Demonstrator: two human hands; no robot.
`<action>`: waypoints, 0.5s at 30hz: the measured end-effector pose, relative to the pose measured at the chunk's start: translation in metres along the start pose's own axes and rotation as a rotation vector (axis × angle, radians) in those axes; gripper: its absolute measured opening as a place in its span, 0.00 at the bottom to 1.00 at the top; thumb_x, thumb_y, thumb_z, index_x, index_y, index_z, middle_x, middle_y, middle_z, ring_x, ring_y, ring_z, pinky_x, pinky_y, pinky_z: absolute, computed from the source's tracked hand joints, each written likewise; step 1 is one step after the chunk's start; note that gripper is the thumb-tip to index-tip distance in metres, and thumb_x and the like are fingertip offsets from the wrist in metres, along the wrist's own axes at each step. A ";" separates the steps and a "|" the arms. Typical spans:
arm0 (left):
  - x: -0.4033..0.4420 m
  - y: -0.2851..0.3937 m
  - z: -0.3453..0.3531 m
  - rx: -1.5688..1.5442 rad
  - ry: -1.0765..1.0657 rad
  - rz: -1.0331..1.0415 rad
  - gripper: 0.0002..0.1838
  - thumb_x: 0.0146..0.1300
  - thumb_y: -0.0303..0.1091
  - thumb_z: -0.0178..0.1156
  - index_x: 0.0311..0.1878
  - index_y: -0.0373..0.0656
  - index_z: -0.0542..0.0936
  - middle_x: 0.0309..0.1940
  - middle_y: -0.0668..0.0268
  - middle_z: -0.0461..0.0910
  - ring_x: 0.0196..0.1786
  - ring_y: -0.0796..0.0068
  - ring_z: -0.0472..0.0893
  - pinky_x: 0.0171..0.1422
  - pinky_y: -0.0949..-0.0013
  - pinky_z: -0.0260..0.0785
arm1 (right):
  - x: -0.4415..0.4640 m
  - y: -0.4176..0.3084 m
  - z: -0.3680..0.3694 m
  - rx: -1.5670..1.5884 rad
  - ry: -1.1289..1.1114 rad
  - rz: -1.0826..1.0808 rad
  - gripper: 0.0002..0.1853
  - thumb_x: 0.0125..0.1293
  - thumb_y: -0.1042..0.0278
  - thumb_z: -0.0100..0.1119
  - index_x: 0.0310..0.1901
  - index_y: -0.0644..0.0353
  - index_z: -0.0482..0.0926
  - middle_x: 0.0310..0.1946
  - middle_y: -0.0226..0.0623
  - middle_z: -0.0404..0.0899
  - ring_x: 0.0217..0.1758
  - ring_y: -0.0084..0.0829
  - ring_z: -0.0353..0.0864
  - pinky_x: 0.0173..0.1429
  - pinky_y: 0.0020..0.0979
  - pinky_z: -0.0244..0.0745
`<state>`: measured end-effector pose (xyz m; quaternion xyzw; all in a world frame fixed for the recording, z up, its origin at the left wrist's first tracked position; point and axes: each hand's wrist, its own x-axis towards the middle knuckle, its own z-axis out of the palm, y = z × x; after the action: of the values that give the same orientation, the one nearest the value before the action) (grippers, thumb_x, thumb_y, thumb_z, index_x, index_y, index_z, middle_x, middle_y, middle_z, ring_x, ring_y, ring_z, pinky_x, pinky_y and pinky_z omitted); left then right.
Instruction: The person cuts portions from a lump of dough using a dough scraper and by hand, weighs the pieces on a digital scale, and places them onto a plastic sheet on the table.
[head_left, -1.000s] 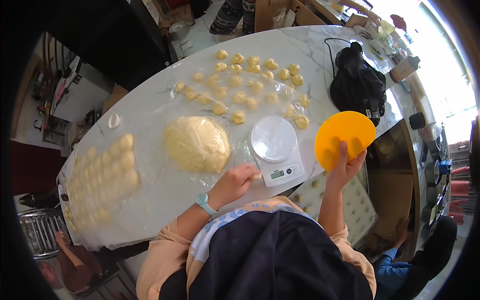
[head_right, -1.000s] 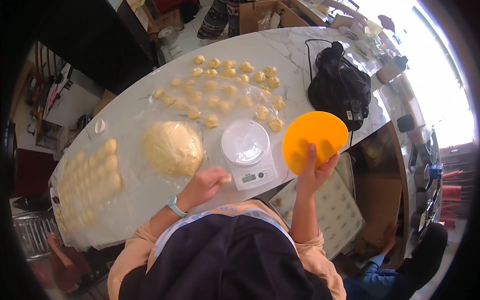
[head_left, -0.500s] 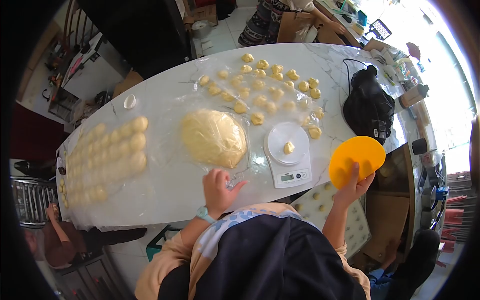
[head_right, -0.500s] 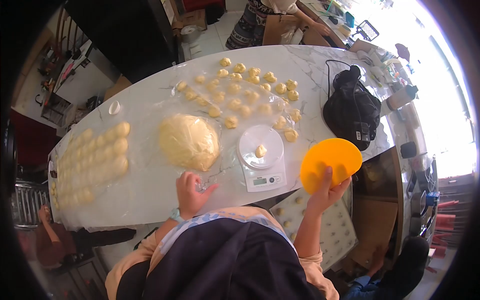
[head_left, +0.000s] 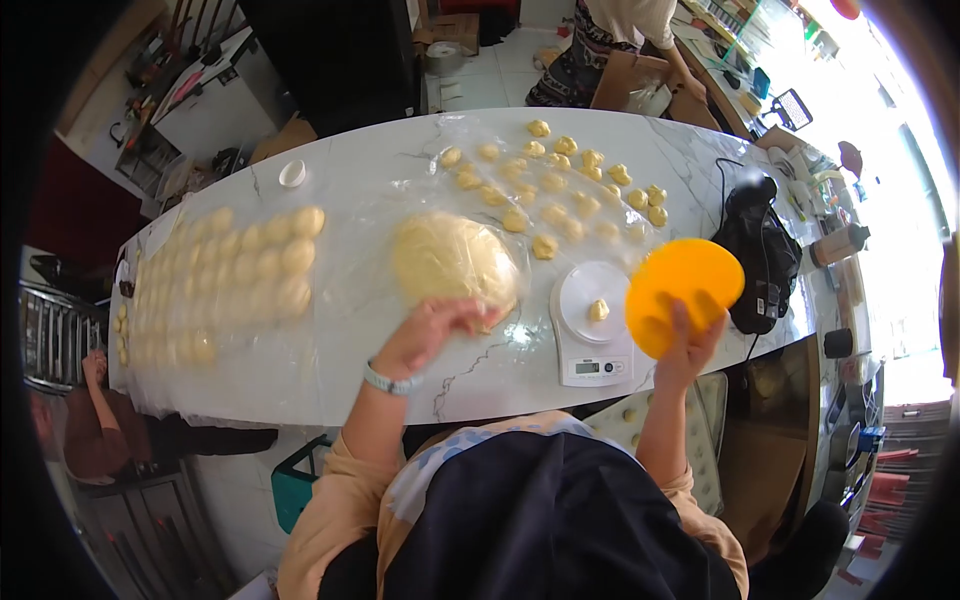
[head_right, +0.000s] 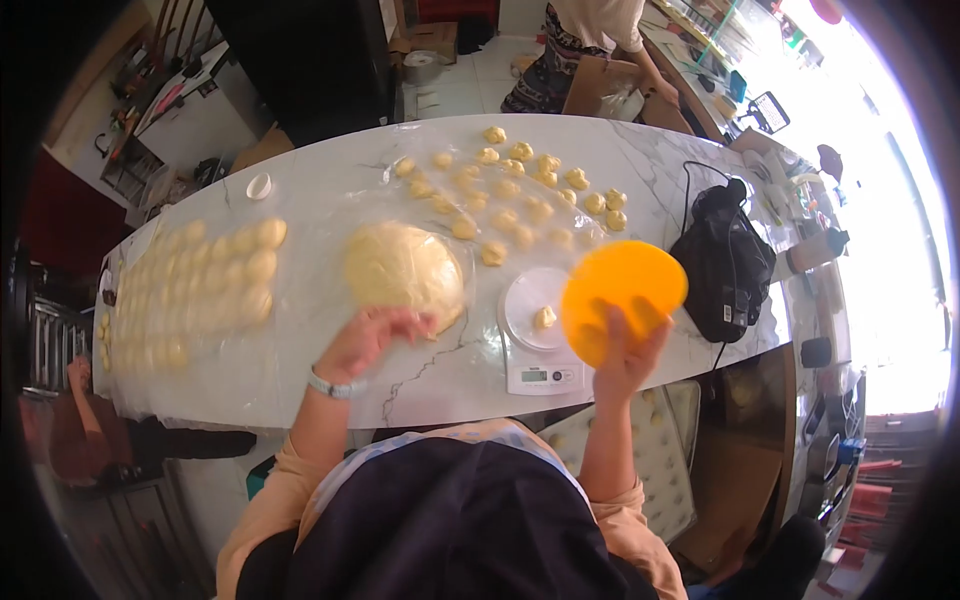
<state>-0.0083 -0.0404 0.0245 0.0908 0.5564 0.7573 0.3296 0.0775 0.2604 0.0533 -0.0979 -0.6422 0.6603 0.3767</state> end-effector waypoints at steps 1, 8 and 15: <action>0.008 0.018 -0.001 -0.046 0.063 0.088 0.17 0.69 0.38 0.49 0.46 0.35 0.81 0.51 0.58 0.80 0.55 0.69 0.78 0.52 0.70 0.68 | 0.001 0.000 0.009 0.063 -0.114 0.054 0.18 0.66 0.76 0.57 0.56 0.61 0.67 0.48 0.36 0.76 0.47 0.27 0.80 0.49 0.27 0.77; 0.035 0.031 -0.036 -0.370 0.735 0.654 0.18 0.73 0.42 0.45 0.35 0.39 0.76 0.34 0.64 0.79 0.38 0.74 0.76 0.42 0.71 0.65 | 0.016 -0.006 0.124 -0.743 -1.285 -0.511 0.10 0.58 0.71 0.57 0.42 0.51 0.79 0.35 0.30 0.81 0.44 0.34 0.80 0.47 0.33 0.72; -0.059 -0.098 0.014 1.056 0.640 0.802 0.12 0.63 0.32 0.55 0.24 0.40 0.72 0.20 0.61 0.73 0.25 0.61 0.76 0.29 0.65 0.68 | -0.045 0.018 0.192 -1.180 -1.601 -1.011 0.05 0.55 0.66 0.58 0.34 0.44 0.80 0.27 0.22 0.80 0.42 0.25 0.79 0.48 0.35 0.68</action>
<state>0.0833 -0.0485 -0.0450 0.2084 0.8400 0.4402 -0.2391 -0.0156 0.0850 0.0509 0.4651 -0.8786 -0.1052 -0.0261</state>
